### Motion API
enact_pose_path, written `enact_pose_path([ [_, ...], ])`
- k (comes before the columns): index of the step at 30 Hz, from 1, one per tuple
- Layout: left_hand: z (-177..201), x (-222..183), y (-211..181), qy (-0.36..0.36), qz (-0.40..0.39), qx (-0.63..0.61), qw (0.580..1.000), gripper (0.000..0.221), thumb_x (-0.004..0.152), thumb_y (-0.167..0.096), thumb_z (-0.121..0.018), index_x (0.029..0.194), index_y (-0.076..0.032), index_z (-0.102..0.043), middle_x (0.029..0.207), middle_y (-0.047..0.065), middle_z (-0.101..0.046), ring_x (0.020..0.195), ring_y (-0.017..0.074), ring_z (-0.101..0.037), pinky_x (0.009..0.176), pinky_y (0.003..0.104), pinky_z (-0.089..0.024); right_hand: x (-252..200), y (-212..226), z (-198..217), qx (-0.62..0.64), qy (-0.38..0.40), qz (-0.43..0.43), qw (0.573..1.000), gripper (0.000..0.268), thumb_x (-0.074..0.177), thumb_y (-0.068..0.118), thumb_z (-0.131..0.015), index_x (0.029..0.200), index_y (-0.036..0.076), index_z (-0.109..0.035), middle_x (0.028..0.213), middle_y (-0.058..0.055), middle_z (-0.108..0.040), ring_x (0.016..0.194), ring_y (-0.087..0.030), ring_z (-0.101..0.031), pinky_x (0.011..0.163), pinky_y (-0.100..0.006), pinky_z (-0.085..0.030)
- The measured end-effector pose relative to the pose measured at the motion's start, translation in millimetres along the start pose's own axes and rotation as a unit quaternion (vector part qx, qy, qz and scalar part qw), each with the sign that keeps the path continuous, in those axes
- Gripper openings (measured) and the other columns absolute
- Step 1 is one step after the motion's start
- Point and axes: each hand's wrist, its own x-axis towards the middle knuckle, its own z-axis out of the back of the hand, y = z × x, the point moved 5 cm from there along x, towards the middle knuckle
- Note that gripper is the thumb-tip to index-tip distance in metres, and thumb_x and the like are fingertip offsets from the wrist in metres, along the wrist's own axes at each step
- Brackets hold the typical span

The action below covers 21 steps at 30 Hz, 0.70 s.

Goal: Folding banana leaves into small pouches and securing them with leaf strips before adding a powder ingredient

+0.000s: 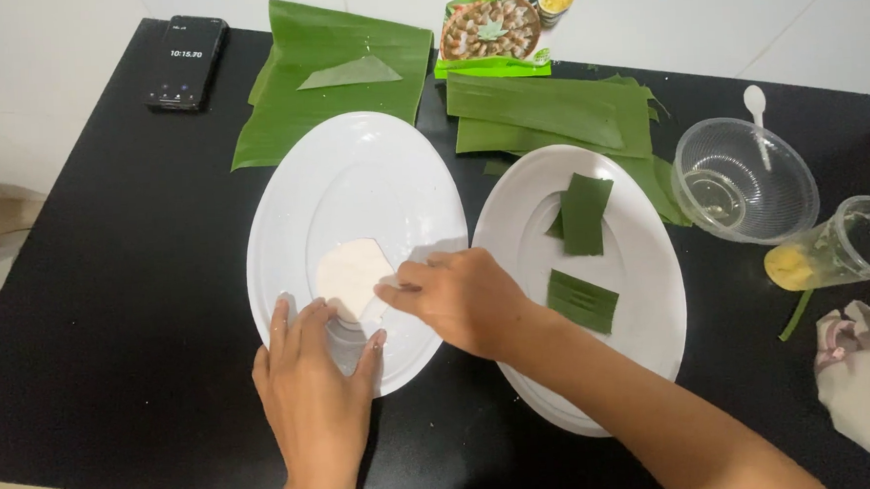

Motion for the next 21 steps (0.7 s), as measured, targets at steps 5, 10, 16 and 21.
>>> enact_pose_path([
  [5, 0.1, -0.3, 2.3, -0.004, 0.000, 0.000, 1.000, 0.044, 0.082, -0.038, -0.074, 0.115, -0.011, -0.064, 0.127, 0.001, -0.066, 0.146, 0.0353, -0.041, 0.106, 0.058, -0.034, -3.4, -3.8, 8.3, -0.026, -0.005, -0.004, 1.000, 0.038, 0.087, -0.004, -0.054, 0.114, 0.015, -0.073, 0.076, 0.003, -0.054, 0.050, -0.017, -0.041, 0.037, -0.030, -0.028],
  [10, 1.8, -0.9, 1.2, -0.011, 0.001, -0.002, 1.000, 0.042, 0.082, -0.039, -0.074, 0.114, -0.013, -0.063, 0.126, -0.002, -0.067, 0.146, 0.0342, -0.042, 0.105, 0.056, -0.034, -10.5, -6.3, 4.0, -0.064, 0.059, -0.042, 0.995, 0.045, 0.080, -0.006, -0.055, 0.118, 0.016, -0.066, 0.074, 0.004, -0.055, 0.053, -0.020, -0.050, 0.033, -0.033, -0.030],
  [16, 0.9, -2.3, 2.3, 0.014, 0.032, -0.044, 0.998, 0.037, 0.084, -0.035, -0.075, 0.110, -0.013, -0.061, 0.128, 0.013, -0.067, 0.146, 0.0326, -0.042, 0.109, 0.056, -0.029, -15.6, 7.2, -12.7, 0.005, 0.121, -0.184, 0.975, 0.058, 0.071, -0.005, -0.056, 0.123, 0.016, -0.071, 0.079, 0.002, -0.069, 0.045, -0.031, -0.055, 0.036, -0.043, -0.039],
  [21, -6.1, -2.1, 10.8, 0.013, 0.037, -0.030, 0.999, 0.032, 0.081, -0.037, -0.075, 0.105, -0.016, -0.068, 0.133, -0.002, -0.066, 0.145, 0.0233, -0.044, 0.107, 0.051, -0.030, -8.7, 26.3, -33.1, 0.072, 0.278, -0.297, 0.911, 0.024, 0.084, 0.005, -0.049, 0.099, 0.018, -0.062, 0.076, -0.002, -0.064, 0.064, -0.038, -0.062, 0.047, -0.052, -0.045],
])
